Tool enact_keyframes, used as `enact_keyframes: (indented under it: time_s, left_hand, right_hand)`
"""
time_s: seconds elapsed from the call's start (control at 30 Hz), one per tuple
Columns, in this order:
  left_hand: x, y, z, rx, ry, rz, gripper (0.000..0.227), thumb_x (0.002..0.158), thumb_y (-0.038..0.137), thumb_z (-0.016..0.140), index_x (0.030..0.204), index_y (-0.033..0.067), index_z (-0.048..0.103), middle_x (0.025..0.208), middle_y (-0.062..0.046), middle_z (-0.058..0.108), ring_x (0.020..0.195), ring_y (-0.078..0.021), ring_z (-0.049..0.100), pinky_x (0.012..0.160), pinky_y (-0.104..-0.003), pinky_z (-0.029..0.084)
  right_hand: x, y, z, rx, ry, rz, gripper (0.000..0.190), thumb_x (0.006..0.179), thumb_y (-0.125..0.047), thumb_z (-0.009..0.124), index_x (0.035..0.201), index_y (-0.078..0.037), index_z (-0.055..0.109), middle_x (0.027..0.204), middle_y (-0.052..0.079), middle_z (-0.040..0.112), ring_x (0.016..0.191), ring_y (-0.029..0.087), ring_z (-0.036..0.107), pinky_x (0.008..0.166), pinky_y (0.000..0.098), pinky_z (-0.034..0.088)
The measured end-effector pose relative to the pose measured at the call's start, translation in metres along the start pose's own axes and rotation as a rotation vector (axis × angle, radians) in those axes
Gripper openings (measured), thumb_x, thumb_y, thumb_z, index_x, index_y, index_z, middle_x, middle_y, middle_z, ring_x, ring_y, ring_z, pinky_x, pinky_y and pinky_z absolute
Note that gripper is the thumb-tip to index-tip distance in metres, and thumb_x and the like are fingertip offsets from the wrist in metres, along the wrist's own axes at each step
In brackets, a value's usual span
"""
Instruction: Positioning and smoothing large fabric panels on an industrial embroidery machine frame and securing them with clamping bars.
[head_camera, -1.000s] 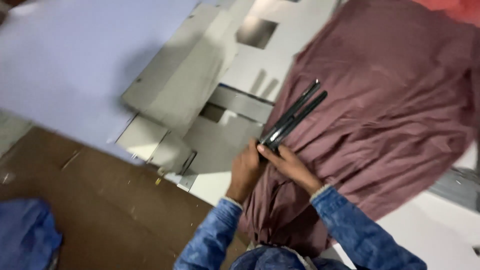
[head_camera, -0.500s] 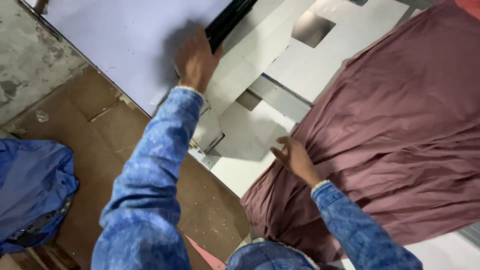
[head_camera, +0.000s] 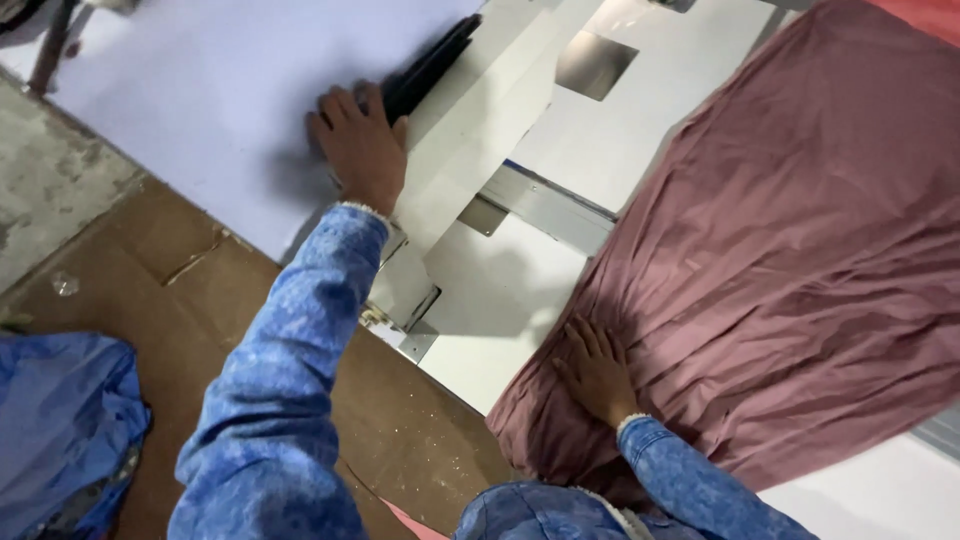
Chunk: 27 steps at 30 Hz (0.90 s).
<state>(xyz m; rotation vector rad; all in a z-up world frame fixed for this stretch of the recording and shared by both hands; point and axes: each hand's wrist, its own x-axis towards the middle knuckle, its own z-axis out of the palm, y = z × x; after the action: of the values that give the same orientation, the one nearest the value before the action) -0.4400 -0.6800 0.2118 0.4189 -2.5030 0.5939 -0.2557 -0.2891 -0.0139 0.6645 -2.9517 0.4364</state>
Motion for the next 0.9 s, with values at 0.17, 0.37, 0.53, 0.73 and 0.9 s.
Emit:
enact_keyframes:
  time_s: [0.17, 0.37, 0.53, 0.73, 0.9]
  left_hand:
    - [-0.011, 0.016, -0.04, -0.132, -0.112, -0.102, 0.051, 0.105, 0.042, 0.052, 0.138, 0.0031, 0.048, 0.129, -0.025, 0.047, 0.121, -0.0437, 0.038, 0.095, -0.061, 0.031]
    - [-0.097, 0.153, -0.054, -0.356, 0.221, 0.158, 0.039, 0.099, 0.029, 0.056, 0.126, 0.0015, 0.062, 0.114, -0.021, 0.064, 0.105, -0.033, 0.063, 0.09, -0.045, 0.051]
    - [-0.218, 0.3, -0.121, -0.973, -0.227, 0.474, 0.063, 0.094, 0.045, 0.057, 0.136, -0.0013, 0.047, 0.132, -0.025, 0.051, 0.123, -0.0422, 0.049, 0.103, -0.055, 0.04]
    - [-0.256, 0.404, -0.138, -0.976, -0.483, 0.508, 0.094, 0.086, 0.066, 0.063, 0.148, 0.0009, 0.038, 0.149, -0.027, 0.042, 0.139, -0.0418, 0.043, 0.113, -0.059, 0.035]
    - [-0.265, 0.472, -0.108, -0.902, -0.487, 0.483, 0.038, 0.087, 0.031, 0.069, 0.118, 0.0128, 0.056, 0.128, -0.012, 0.053, 0.12, -0.0332, 0.05, 0.101, -0.051, 0.043]
  right_hand:
    - [0.0, 0.0, -0.019, 0.094, -0.156, 0.062, 0.063, 0.104, -0.057, 0.044, 0.156, -0.021, 0.04, 0.164, 0.008, 0.034, 0.151, 0.031, 0.032, 0.124, 0.0559, 0.025]
    - [-0.031, 0.075, -0.024, 0.087, 0.373, 0.164, 0.046, 0.098, -0.04, 0.065, 0.137, -0.016, 0.063, 0.137, 0.01, 0.064, 0.135, 0.028, 0.055, 0.116, 0.0444, 0.039]
    - [-0.088, 0.134, -0.082, -0.089, 0.497, 0.458, 0.047, 0.103, -0.045, 0.059, 0.139, -0.016, 0.063, 0.135, 0.012, 0.065, 0.133, 0.03, 0.058, 0.119, 0.0527, 0.036]
    - [-0.127, 0.2, -0.122, -0.095, 0.445, 0.769, 0.06, 0.102, -0.055, 0.053, 0.147, -0.016, 0.054, 0.145, 0.015, 0.058, 0.138, 0.036, 0.052, 0.111, 0.0612, 0.039]
    - [-0.129, 0.296, -0.098, 0.068, 0.447, 0.905, 0.075, 0.1, -0.06, 0.051, 0.154, -0.008, 0.042, 0.149, 0.026, 0.05, 0.139, 0.047, 0.047, 0.11, 0.0688, 0.039]
